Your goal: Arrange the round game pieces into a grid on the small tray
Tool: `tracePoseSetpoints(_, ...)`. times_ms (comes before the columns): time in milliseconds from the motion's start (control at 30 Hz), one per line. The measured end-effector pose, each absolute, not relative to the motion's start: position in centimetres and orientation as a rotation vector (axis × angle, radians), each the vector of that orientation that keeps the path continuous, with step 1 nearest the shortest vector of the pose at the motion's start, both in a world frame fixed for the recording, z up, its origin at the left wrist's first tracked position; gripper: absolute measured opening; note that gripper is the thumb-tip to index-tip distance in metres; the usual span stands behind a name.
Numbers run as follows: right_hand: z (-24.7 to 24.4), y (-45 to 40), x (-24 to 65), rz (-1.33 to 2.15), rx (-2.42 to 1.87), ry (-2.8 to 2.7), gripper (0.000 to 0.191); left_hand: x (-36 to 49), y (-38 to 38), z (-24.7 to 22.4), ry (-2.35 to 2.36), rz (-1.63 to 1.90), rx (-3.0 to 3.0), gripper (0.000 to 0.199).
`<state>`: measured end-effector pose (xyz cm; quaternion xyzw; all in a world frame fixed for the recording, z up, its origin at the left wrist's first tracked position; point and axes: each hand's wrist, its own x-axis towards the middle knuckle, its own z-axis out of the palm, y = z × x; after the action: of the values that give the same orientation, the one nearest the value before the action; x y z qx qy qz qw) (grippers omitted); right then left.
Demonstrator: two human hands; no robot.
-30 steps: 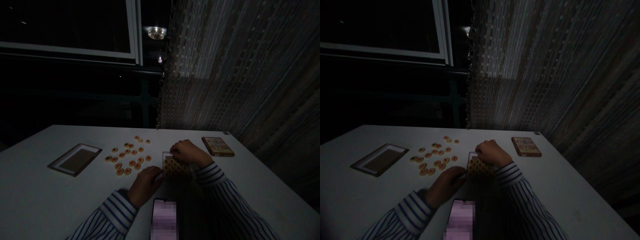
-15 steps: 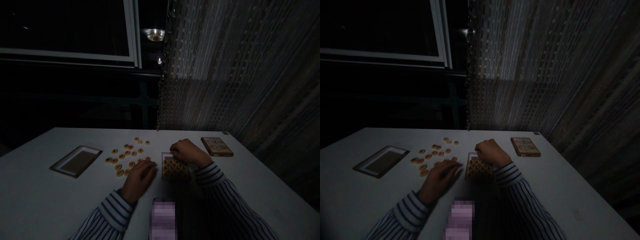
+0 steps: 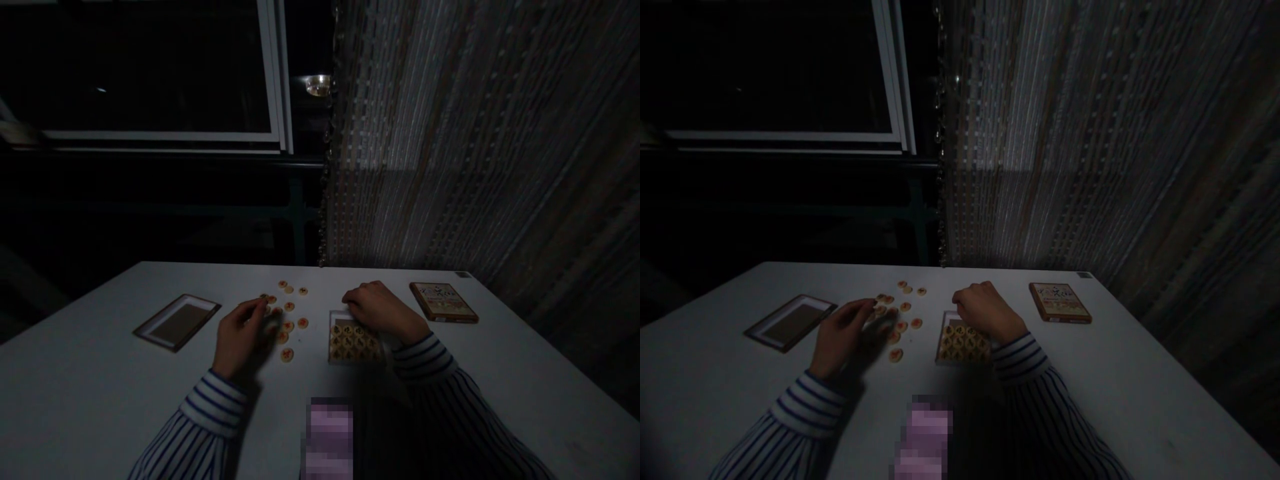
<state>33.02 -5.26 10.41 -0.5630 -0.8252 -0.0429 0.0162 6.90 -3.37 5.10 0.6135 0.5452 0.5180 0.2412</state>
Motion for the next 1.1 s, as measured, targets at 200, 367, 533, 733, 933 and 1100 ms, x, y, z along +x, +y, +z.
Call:
tracePoseSetpoints(200,10.9,-5.8,32.0,-0.236,-1.745,-2.556,0.031,4.3,-1.5,5.8,1.555,1.378,1.75,0.039)
tracePoseSetpoints(367,11.2,-6.3,30.4,-0.298,-1.793,-2.47,0.031,0.9,-0.5,4.0,1.708,1.366,1.743,0.041)
tracePoseSetpoints(533,10.9,-6.1,28.6,-0.27,-1.731,-2.372,0.03,-1.4,-0.4,2.5,1.806,1.245,1.839,0.042)
tracePoseSetpoints(733,11.8,-5.3,24.7,-0.219,-1.662,-2.44,0.03,-2.3,-0.2,1.8,1.806,1.073,1.997,0.045)
tracePoseSetpoints(933,10.8,-3.8,20.3,-0.156,-1.531,-2.58,0.029,-2.3,0.0,0.9,1.757,0.957,2.149,0.038)
tracePoseSetpoints(1100,7.2,-2.3,18.1,-0.056,-1.462,-2.504,0.029,-2.2,0.6,-0.4,1.7,0.991,2.174,0.036)
